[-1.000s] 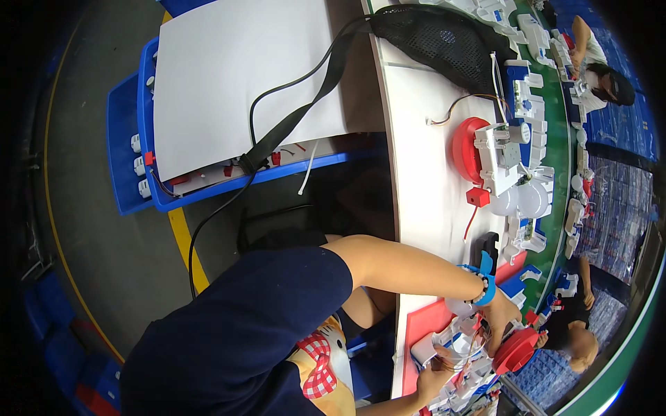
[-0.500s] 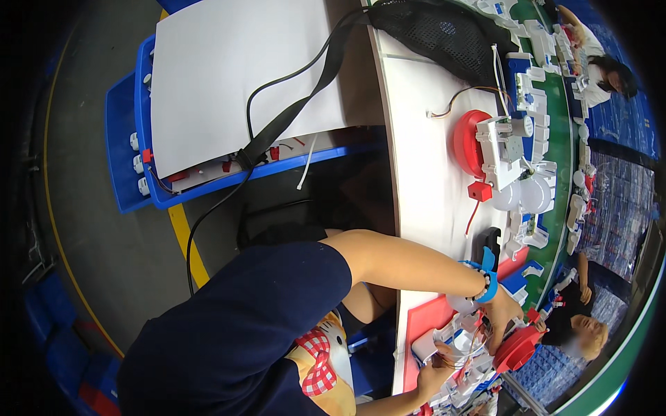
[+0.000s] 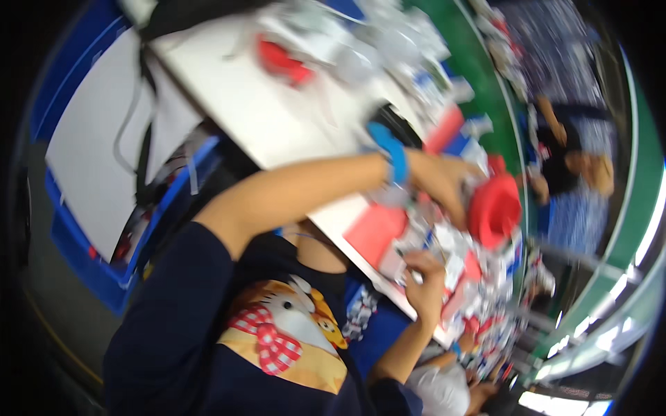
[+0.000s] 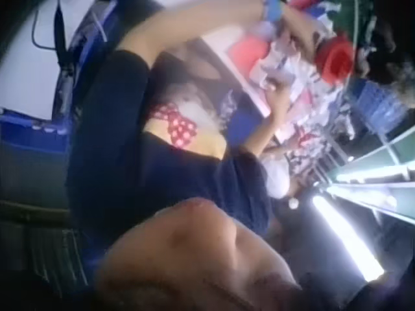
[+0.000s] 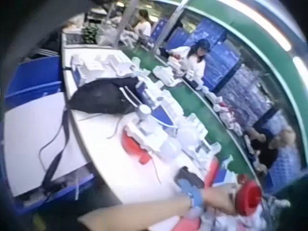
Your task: Assemble electronic components, including a circuit board and wires, into a plastic housing on an assembly line.
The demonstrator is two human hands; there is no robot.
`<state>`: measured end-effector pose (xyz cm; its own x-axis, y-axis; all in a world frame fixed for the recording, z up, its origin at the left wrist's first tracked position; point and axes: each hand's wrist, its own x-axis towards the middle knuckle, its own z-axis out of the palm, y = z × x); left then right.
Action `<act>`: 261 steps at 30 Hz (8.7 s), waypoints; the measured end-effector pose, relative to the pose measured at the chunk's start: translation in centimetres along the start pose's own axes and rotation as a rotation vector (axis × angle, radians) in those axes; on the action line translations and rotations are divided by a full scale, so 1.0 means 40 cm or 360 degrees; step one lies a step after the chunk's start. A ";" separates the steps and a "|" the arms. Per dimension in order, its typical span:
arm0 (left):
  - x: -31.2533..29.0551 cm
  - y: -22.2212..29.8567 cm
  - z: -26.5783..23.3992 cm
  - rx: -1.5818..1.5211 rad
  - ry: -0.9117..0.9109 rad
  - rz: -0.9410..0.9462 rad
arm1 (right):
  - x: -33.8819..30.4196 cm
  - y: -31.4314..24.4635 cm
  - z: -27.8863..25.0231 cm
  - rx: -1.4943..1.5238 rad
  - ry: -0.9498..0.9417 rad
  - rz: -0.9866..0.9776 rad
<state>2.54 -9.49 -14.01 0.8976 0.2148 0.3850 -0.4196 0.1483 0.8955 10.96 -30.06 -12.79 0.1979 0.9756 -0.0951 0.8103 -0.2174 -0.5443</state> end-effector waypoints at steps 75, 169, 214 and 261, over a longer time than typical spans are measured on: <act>0.238 0.172 0.235 0.2350 0.0714 0.0164 | -0.157 0.221 -0.328 -0.0567 0.0450 -0.0810; -0.001 -0.169 0.493 0.0919 0.1155 -0.0551 | -0.140 0.265 0.142 0.1334 0.1463 0.0346; 0.332 -0.220 0.499 0.1082 0.0453 -0.0859 | -0.179 0.422 -0.133 0.2783 0.0666 0.0741; 0.510 -0.278 0.575 0.1031 0.0245 -0.0618 | -0.879 1.022 -0.616 0.0938 0.2329 0.1323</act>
<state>28.62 -28.95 -10.97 0.9156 0.4015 0.0234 0.1271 -0.3440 0.9303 50.73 -74.01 -11.17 0.9595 -0.2657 0.0938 0.0310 -0.2313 -0.9724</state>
